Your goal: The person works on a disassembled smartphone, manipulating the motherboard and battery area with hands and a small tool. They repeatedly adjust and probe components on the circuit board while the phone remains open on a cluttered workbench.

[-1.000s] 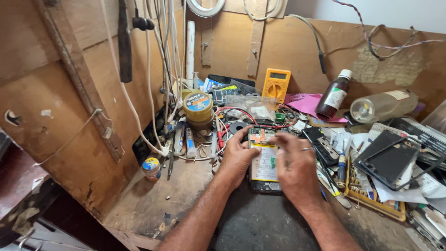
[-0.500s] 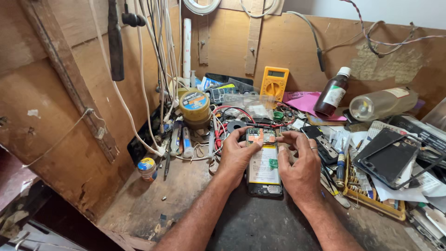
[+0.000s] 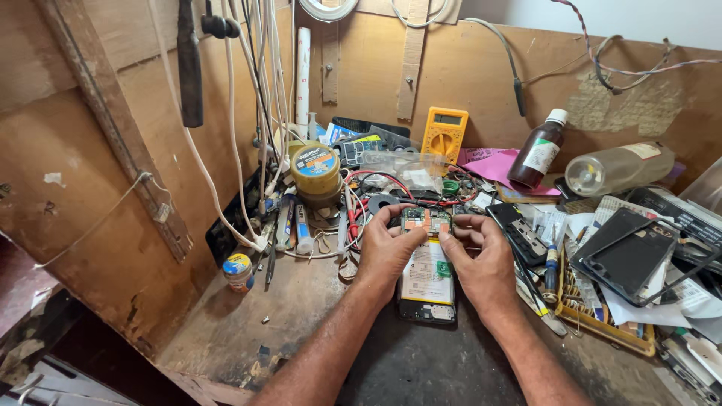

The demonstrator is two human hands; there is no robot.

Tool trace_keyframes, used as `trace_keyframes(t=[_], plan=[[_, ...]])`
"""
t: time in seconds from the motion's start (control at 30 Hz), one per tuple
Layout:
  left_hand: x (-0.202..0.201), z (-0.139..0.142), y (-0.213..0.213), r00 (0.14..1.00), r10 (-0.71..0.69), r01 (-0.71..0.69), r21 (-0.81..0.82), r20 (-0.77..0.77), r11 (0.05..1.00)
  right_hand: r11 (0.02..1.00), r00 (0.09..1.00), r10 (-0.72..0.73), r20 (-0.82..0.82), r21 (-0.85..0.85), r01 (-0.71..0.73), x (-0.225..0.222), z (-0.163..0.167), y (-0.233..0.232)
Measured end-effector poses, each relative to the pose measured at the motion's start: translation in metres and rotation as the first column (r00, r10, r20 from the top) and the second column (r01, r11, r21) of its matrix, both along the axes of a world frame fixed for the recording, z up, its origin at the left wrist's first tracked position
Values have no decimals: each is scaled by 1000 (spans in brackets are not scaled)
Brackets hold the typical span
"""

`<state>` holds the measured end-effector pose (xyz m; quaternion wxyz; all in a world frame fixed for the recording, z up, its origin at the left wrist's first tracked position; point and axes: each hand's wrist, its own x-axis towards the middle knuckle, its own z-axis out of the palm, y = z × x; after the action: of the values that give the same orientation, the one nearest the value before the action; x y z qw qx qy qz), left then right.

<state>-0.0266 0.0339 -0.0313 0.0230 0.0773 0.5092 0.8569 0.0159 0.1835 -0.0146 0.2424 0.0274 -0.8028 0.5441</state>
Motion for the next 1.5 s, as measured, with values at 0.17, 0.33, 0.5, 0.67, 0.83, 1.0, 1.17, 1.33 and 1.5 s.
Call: trace_keyframes(t=[0.17, 0.33, 0.5, 0.67, 0.83, 1.0, 1.17, 1.33, 1.5], plan=[[3, 4, -1, 1000, -8, 8, -16, -3, 1000, 983, 995, 74, 64, -173, -62, -3, -5, 3], [4, 5, -1, 1000, -20, 19, -28, -22, 999, 961, 994, 93, 57, -266, -75, -6, -7, 3], [5, 5, -2, 999, -24, 23, -55, -24, 998, 945, 993, 79, 93, -323, -45, -9, -9, 5], [6, 4, -2, 998, -42, 37, -84, -55, 996, 953, 995, 67, 72, -299, -42, -10, -11, 6], [6, 4, -1, 998, -40, 35, -117, -41, 993, 974, 999, 27, 44, -224, -16, -10, -13, 6], [6, 4, 0, 1000, -7, 4, -149, -15, 989, 979, 999, 28, 28, -203, -22, -8, -13, 4], [4, 3, 1, 1000, 4, -5, -94, -15, 996, 962, 995, 67, 67, -269, -47, -6, -11, 4], [4, 1, 2, 1000, 17, -18, -87, -16, 996, 971, 994, 87, 60, -226, -71, -6, -10, 5], [3, 0, 3, 1000, 17, -17, -106, 2, 994, 981, 993, 46, 105, -194, -25, -7, -9, 3]])
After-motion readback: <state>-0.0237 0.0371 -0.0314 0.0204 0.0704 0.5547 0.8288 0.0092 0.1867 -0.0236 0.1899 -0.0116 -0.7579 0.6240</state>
